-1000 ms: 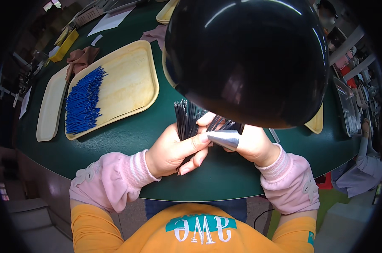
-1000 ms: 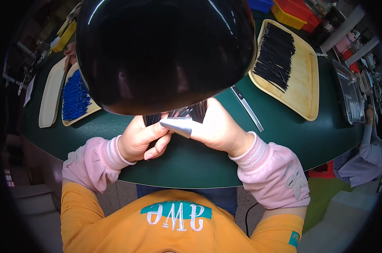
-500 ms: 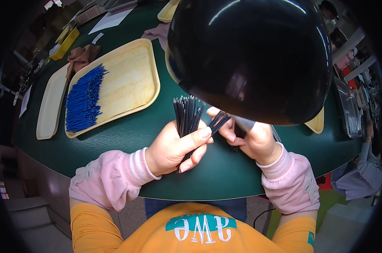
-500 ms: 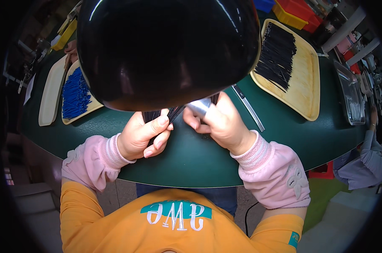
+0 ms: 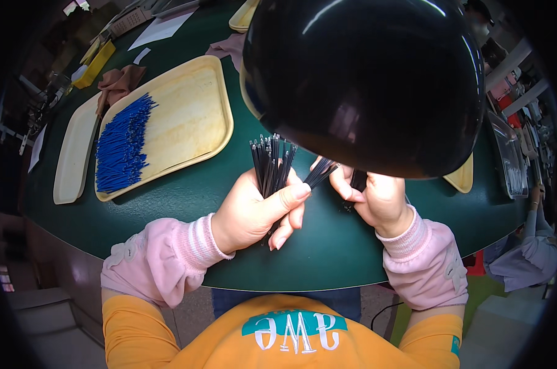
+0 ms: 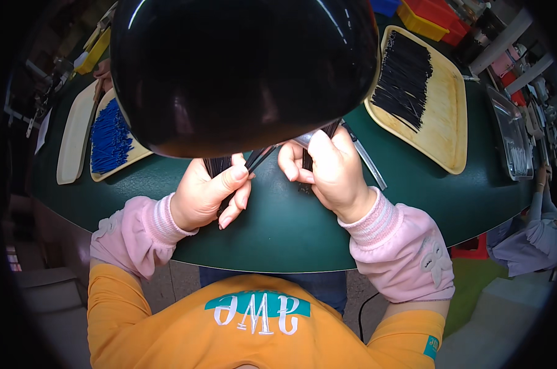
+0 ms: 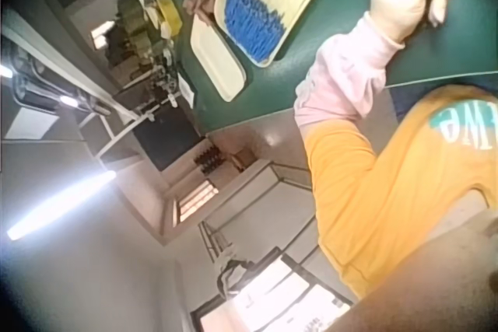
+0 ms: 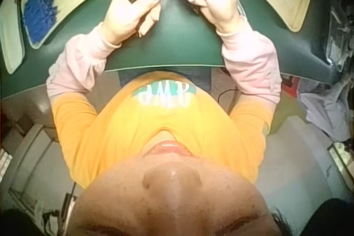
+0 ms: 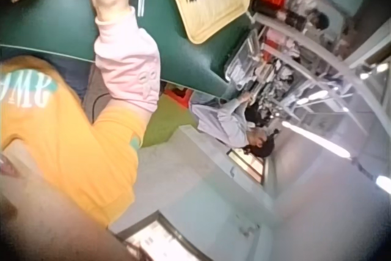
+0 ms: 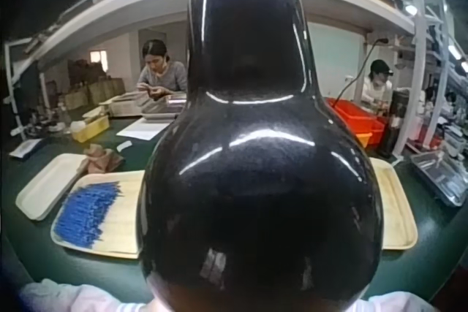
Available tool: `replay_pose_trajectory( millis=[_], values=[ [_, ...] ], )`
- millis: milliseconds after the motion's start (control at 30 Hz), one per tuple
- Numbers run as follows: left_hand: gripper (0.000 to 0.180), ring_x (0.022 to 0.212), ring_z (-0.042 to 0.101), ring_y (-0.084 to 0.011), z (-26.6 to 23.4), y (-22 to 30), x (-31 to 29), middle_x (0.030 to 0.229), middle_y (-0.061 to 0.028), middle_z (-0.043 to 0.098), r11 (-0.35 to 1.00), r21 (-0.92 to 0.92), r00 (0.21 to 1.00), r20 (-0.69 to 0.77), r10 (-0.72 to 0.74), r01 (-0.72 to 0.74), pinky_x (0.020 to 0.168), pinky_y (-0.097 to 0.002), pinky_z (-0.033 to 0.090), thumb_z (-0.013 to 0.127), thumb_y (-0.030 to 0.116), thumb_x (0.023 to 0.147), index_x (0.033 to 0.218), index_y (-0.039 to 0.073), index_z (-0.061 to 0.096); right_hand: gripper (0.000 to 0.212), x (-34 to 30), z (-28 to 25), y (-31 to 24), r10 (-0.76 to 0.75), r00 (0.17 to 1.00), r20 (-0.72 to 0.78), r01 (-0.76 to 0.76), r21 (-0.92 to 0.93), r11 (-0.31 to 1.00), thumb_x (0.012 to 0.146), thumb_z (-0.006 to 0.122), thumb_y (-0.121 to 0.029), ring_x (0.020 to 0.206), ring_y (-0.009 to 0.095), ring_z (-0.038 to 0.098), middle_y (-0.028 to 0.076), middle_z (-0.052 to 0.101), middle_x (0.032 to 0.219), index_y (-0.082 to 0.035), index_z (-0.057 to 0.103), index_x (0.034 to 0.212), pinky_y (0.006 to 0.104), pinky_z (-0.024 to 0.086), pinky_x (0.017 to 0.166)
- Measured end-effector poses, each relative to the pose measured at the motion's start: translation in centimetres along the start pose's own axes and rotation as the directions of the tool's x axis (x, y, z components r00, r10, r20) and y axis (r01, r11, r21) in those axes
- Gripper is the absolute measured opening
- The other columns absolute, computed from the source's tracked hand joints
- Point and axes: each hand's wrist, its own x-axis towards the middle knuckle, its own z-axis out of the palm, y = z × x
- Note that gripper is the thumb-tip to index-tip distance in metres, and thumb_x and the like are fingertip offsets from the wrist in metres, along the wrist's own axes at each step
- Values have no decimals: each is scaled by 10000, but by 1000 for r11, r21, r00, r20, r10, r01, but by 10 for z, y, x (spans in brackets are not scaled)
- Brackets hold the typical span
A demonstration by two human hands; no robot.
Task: Assembling small black components and placing them into trays at a factory workstation.
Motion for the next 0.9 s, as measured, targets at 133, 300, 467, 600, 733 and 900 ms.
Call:
replay_pose_trajectory(
  millis=[133,300,467,600,733,900],
  values=[
    [203,358,452,-103,-2,-1,0,541,-57,508,997,56,998,17,60,-61,338,-203,369,459,170,856,710,29,453,297,-2,17,1,-42,997,-61,19,-339,941,852,242,-96,445,58,404,96,535,636,47,501,880,151,273,388],
    [176,371,460,-105,-2,-3,-1,552,-66,514,998,2,998,3,67,-67,344,-200,369,453,175,859,760,30,449,278,0,5,2,-63,995,-74,60,-44,997,876,288,-131,444,58,397,136,554,717,49,500,880,147,259,368],
    [169,373,461,-105,-2,-3,-1,554,-70,516,998,-3,998,-13,65,-65,344,-199,367,452,181,860,782,31,445,278,-1,5,7,-44,999,-16,43,-41,998,889,280,-160,463,60,401,151,550,752,37,474,914,144,262,371],
    [171,372,459,-105,-3,-5,-2,556,-70,516,998,-1,998,-10,68,-68,340,-199,365,446,185,864,790,30,446,232,-2,10,5,-37,999,-31,36,-11,999,876,325,-133,475,54,410,139,551,757,35,482,910,139,272,384],
    [185,434,509,-114,-7,-5,-1,599,-69,536,1000,-29,999,42,2,-1,390,-200,405,436,198,869,828,20,465,105,-2,20,-1,78,997,27,-70,-226,972,792,534,-75,474,19,380,-3,502,624,5,566,852,152,270,422],
    [210,582,567,-124,2,-10,-1,677,-56,562,997,65,998,-54,38,-35,543,-208,451,445,210,866,842,10,507,190,-2,21,-1,222,975,-24,-223,-122,967,852,453,-195,515,32,414,-8,492,646,-32,545,818,162,313,457]
  ],
)
